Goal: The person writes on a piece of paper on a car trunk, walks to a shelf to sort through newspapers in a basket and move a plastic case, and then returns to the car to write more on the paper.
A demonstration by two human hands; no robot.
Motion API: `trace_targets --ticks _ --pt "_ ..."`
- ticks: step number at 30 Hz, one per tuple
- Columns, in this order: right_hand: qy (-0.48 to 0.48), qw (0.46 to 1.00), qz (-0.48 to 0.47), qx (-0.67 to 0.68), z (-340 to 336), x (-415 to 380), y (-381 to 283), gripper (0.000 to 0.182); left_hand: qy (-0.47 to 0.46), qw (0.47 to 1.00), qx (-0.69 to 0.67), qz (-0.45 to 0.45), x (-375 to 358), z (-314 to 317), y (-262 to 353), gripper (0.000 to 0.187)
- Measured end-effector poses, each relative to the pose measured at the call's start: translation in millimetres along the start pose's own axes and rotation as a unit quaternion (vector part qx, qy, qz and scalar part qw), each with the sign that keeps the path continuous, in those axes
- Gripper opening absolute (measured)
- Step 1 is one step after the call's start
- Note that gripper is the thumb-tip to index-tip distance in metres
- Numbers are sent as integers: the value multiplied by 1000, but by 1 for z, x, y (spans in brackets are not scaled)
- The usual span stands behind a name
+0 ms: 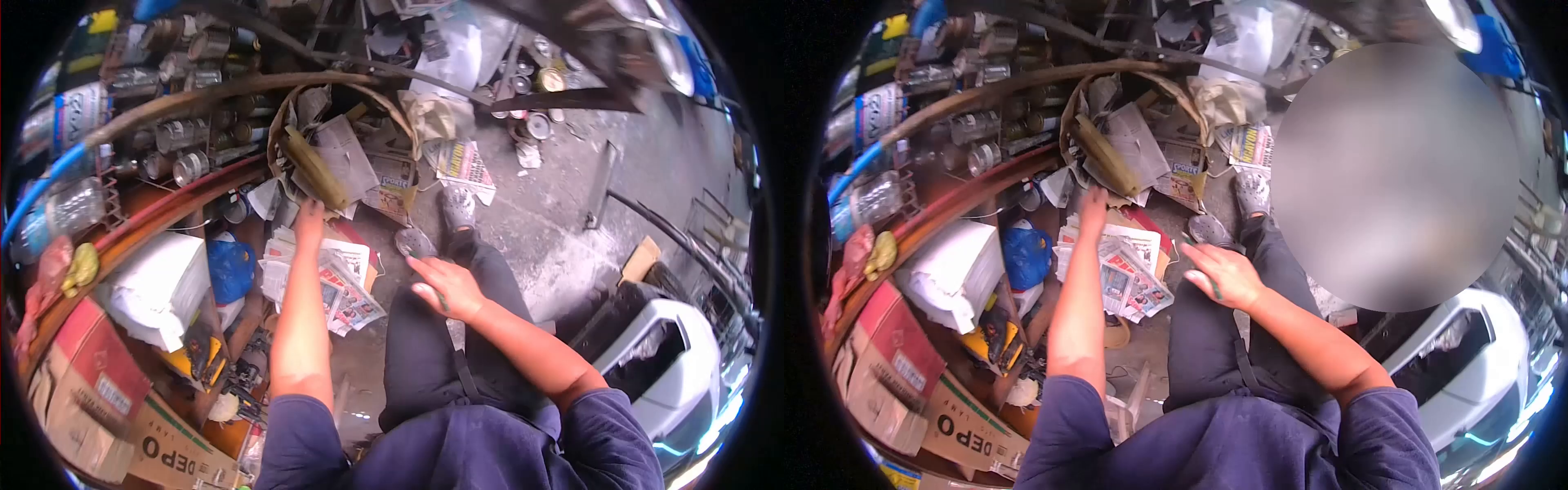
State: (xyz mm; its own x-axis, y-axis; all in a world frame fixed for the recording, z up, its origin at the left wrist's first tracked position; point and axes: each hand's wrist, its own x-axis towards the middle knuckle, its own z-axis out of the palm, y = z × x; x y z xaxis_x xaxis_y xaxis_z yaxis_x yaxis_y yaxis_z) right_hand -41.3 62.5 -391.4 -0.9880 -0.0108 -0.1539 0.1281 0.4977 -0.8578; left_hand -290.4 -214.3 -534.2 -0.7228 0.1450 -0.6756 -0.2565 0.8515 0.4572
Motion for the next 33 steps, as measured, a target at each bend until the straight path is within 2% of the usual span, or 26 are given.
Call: trace_targets --ticks 2,3,4,5,6,7,8,9,10,11,14,17,19,20,21,22,23,24,25,26,27,31,32,33 --pt "-4 999 39 -34 -39 -53 -22 42 -3 998 -43 48 -47 28 -44 57" --pt "-3 996 74 -50 -58 -80 -36 40 -11 999 39 -34 -89 37 -26 57" --pt "1 992 105 -65 -77 -105 -51 34 -38 998 48 10 -124 50 -37 57" --pt "3 987 137 -79 -94 -131 -65 29 -90 995 45 -8 -158 62 -42 54" --pt "33 983 159 -81 -106 -158 -79 26 -146 985 -28 -92 -194 75 -41 50" --pt "63 978 178 -84 -115 -179 -89 23 -250 956 -11 -155 -228 78 -25 46" --pt "94 973 194 -86 -124 -195 -95 20 -264 963 34 -41 -256 91 -43 44" --pt "130 964 215 -84 -129 -210 -101 20 -280 946 157 36 -280 96 -32 47" --pt "163 954 238 -79 -130 -226 -108 19 -306 942 136 11 -307 98 -23 51" --pt "192 943 261 -72 -129 -240 -114 19 -320 932 170 -7 -330 95 -2 55" --pt "242 913 325 -40 -111 -273 -120 22 -333 910 246 9 -353 103 12 58" --pt "282 885 369 27 -79 -297 -123 28 -350 903 249 20 -334 104 14 60" --pt "326 860 390 38 -70 -311 -142 30 -339 904 246 89 -322 92 25 60" --pt "328 854 395 87 -67 -322 -153 31 -328 906 262 56 -324 82 41 58" --pt "333 846 393 134 -67 -331 -163 32 -325 898 274 113 -312 76 23 58" --pt "331 847 394 132 -69 -341 -173 32 -361 885 275 109 -301 70 21 58" --pt "327 850 392 131 -72 -351 -182 32 -335 874 322 138 -322 57 57 57" --pt "352 848 374 129 -78 -362 -191 32 -331 859 354 165 -312 53 46 56" --pt "375 848 353 124 -86 -375 -199 32 -354 823 402 188 -323 46 73 58" --pt "400 840 347 124 -95 -389 -207 32 -359 779 466 218 -319 46 74 60" --pt "421 833 338 124 -105 -406 -214 32 -360 755 504 216 -340 45 103 63" --pt "513 776 331 161 -146 -498 -236 30 -442 671 532 268 -375 82 157 66" --pt "548 754 325 161 -149 -524 -235 27 -465 693 496 240 -389 100 174 66" --pt "565 742 324 157 -155 -553 -236 26 -422 684 543 246 -409 119 196 64"
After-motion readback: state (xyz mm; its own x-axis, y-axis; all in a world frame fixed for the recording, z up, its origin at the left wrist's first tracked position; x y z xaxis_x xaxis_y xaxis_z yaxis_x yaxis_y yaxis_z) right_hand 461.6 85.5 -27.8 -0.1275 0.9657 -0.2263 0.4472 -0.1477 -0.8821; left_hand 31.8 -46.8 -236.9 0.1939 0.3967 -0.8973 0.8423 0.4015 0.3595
